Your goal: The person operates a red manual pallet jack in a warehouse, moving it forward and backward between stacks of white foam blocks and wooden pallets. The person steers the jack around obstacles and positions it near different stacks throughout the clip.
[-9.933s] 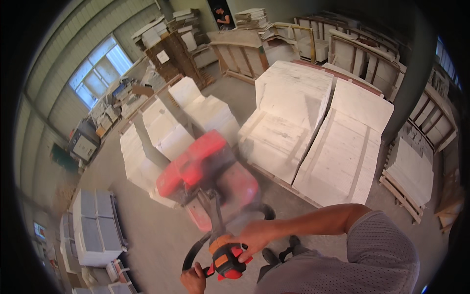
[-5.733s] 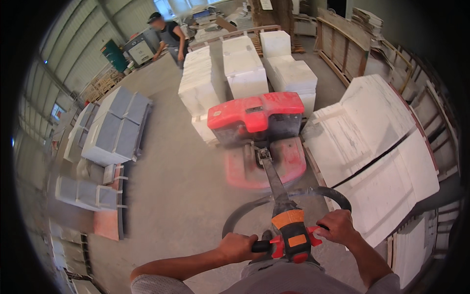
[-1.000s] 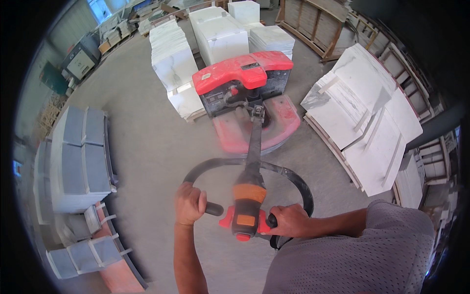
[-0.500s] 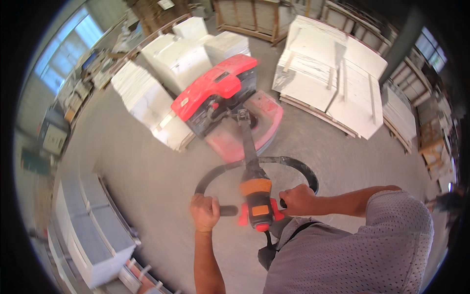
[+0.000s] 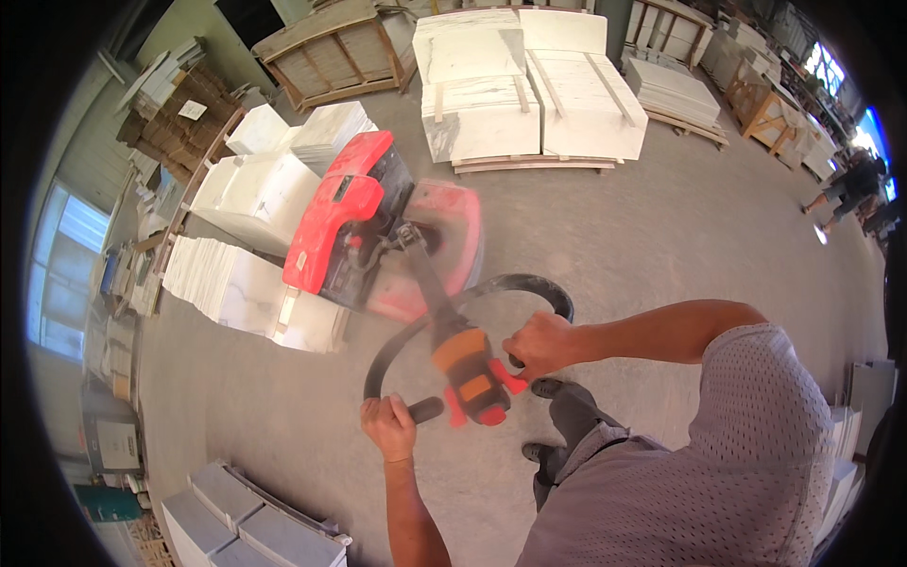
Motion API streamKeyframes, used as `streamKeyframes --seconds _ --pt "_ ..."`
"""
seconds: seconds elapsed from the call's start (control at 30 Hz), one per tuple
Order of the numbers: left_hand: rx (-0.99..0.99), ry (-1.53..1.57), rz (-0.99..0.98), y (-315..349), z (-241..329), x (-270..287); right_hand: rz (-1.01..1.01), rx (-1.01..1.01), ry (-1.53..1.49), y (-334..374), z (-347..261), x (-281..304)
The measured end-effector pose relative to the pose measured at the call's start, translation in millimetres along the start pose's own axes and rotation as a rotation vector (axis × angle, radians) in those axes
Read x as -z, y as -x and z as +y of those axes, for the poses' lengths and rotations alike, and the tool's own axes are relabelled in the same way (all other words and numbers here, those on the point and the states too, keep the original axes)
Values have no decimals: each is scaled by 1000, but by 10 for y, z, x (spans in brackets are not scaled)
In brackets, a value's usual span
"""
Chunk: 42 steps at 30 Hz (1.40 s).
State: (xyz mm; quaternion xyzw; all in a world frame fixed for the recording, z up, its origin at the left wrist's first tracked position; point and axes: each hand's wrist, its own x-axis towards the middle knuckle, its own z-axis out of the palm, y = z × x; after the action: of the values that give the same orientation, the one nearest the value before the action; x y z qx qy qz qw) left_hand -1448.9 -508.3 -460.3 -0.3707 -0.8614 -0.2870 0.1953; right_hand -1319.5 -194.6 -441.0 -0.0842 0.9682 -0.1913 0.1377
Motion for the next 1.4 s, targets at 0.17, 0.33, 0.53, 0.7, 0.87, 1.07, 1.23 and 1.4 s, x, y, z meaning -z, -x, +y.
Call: streamKeyframes --seconds 0.17,0.33,0.53,0.7,0.87,1.07,1.23,1.4 --pt "-32 8 45 239 -188 -60 3 0 -38 5 -145 -254" --pt "65 0 -67 452 -461 -359 -6 -22 -79 -94 -121 -634" --pt "324 58 -108 772 -674 156 -15 37 -120 6 -693 -775" --pt "532 81 -120 1132 -818 646 37 103 -243 145 -1338 -973" --pt "810 67 -86 1653 -836 902 60 219 -312 328 -1641 -1452" --pt "810 -82 -45 2166 -325 1220 -47 341 -466 894 -1885 -1512" --pt "849 -94 -3 1811 -385 962 -43 323 -471 498 -1450 -1284" --pt "1036 -163 7 2767 233 1376 -88 312 -414 1395 -1992 -1688"
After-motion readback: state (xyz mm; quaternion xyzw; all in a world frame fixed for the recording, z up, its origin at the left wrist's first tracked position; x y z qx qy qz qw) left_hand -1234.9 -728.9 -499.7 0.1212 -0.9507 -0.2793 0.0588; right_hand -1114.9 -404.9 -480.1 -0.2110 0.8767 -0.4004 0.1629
